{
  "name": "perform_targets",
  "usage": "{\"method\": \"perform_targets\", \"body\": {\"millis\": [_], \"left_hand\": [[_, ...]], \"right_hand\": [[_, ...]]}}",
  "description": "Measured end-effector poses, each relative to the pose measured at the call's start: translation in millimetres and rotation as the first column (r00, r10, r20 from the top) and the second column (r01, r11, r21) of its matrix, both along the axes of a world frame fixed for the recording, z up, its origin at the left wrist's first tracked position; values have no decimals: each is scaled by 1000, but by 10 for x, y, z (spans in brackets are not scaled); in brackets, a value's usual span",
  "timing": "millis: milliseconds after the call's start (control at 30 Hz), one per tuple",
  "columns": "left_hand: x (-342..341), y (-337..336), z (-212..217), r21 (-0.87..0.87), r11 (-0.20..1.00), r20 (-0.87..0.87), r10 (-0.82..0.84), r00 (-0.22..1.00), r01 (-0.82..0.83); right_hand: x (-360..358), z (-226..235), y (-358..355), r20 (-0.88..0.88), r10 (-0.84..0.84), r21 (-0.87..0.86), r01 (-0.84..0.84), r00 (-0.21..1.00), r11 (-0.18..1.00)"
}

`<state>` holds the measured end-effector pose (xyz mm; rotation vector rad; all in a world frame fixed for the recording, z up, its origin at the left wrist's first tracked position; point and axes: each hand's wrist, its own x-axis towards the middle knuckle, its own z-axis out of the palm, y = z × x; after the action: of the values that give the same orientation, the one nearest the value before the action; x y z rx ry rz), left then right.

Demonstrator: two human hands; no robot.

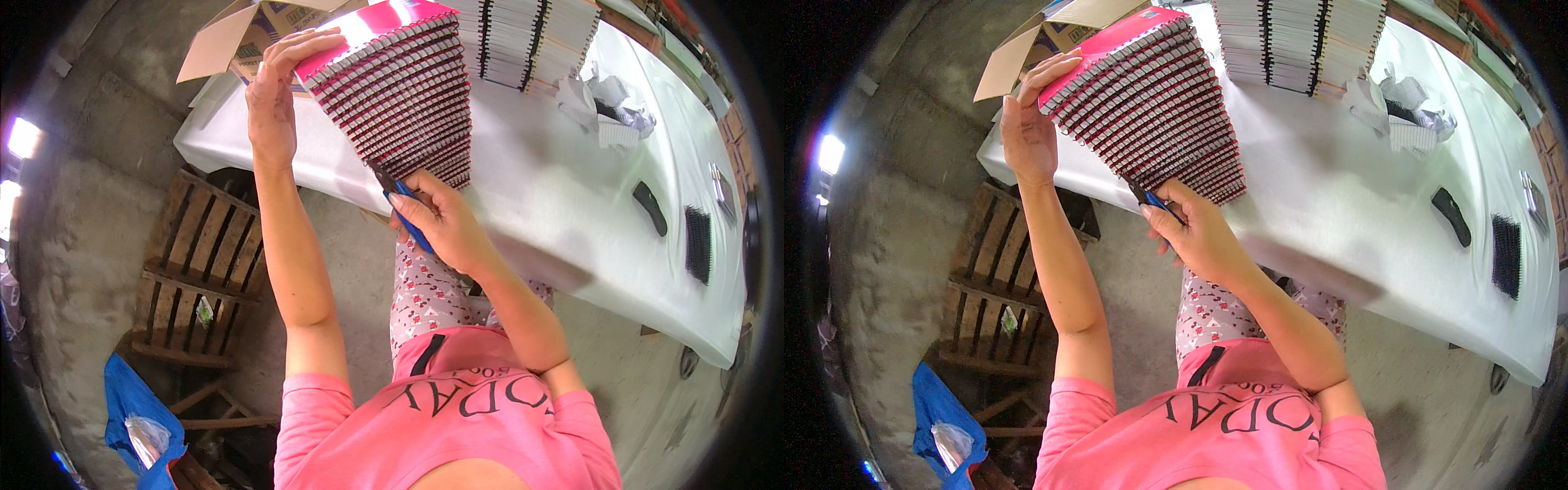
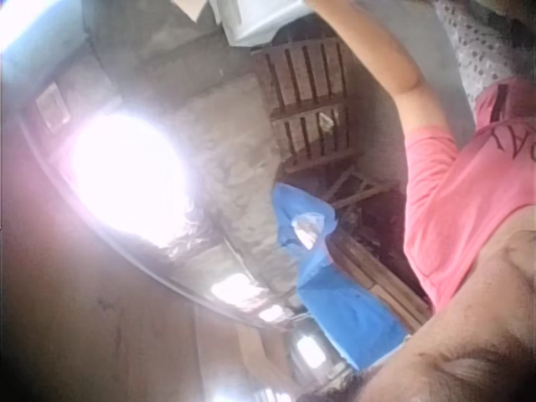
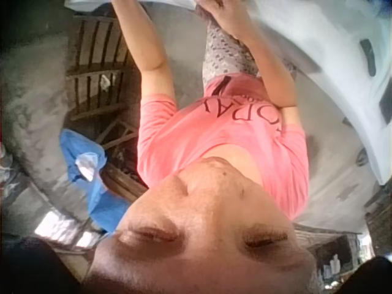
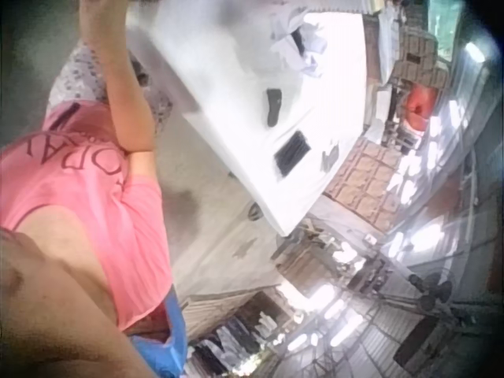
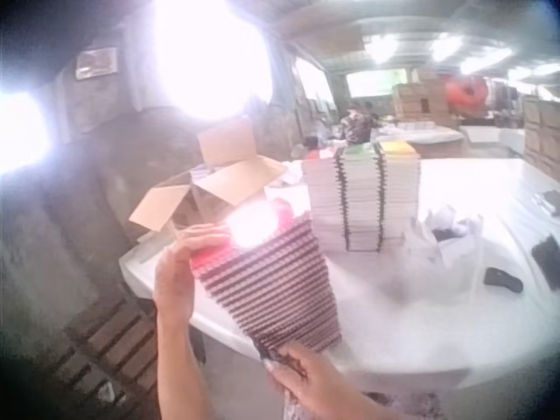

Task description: The person uses pliers to clip the wire bindings on a stack of notebooks, aligns the notebooks on a table, and packs them into a cardboard box.

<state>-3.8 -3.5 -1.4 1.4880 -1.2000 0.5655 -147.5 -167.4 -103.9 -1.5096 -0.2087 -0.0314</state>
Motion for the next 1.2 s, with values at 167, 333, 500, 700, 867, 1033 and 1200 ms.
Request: {"method": "perform_targets", "body": {"millis": [167, 333, 500, 700, 867, 1033, 1200], "left_hand": [[-1, -4, -8, -1, 1000, -17, 8, 1000, -8], [-11, -9, -3, -14, 1000, -46, 6, 999, -7], [-9, 1, 0, -8, 999, -49, 32, 998, -32], [-12, -33, 13, -24, 999, -45, 33, 998, -34], [12, -10, -9, -11, 999, -39, 31, 999, -31], [17, -11, 14, -19, 1000, -73, 13, 997, -15], [-9, -15, 5, -17, 999, -53, 46, 998, -47]], "right_hand": [[-16, -22, 59, -147, 70, 165, -45, 987, 985], [44, -200, 187, 635, -281, -372, 603, 720, 706], [-11, -148, 175, 666, -221, -508, 649, 713, 566], [11, -264, 288, 430, -275, -191, 385, 860, 903], [-79, -311, 452, 31, -148, 203, 139, 988, 969], [-74, -266, 405, 20, -132, 231, 124, 991, 965], [-78, -233, 170, 638, -350, -346, 661, 686, 665]]}}
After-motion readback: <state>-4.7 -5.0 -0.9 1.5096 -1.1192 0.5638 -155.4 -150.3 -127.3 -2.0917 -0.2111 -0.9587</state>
